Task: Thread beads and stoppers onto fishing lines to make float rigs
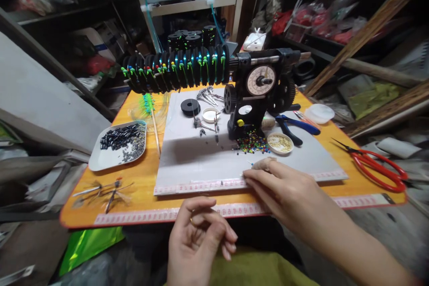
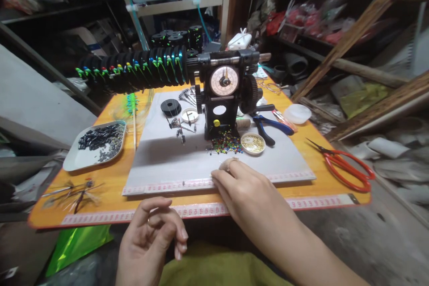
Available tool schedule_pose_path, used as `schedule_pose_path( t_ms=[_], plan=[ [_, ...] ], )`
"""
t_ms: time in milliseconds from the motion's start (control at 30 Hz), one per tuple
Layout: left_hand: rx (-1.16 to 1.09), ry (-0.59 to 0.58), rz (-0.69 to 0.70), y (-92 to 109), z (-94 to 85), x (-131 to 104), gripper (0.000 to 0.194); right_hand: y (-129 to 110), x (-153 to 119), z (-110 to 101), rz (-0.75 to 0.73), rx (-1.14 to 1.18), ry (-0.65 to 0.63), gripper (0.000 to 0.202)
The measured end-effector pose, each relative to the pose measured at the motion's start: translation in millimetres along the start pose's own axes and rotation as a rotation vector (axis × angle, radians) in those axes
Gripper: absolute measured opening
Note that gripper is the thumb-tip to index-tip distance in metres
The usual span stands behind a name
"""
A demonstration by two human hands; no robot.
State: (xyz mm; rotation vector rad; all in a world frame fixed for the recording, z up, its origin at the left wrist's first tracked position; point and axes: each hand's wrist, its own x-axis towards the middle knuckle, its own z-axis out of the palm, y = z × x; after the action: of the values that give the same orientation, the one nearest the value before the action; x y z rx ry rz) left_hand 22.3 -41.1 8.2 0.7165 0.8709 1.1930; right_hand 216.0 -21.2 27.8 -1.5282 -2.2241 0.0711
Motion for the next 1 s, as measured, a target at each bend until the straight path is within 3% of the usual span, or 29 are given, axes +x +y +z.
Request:
schedule_pose_path(
  t_ms=[367, 567, 800, 1000],
  plan=[
    [-0.003, 0.028, -0.032, 0, -1.5, 2, 0.035, -8, -13, 19, -0.09, 0.006, 0.131, 0.02],
    [-0.012, 0.02, -0.048, 1, 1.2, 1, 0.038, -16, -13, 14, -0.095, 0.121, 0.186, 0.015],
    [-0.023, -0.055, -0.101, 4, 5.4, -5, 0.04, -38, -9, -1, 0.194, 0.809, 0.204, 0.019],
    [-0.048, -0.103, -0.132, 6, 8.8, -11, 0.039, -46, -10, 7, 0.445, 1.313, 0.087, 0.004]
  ],
)
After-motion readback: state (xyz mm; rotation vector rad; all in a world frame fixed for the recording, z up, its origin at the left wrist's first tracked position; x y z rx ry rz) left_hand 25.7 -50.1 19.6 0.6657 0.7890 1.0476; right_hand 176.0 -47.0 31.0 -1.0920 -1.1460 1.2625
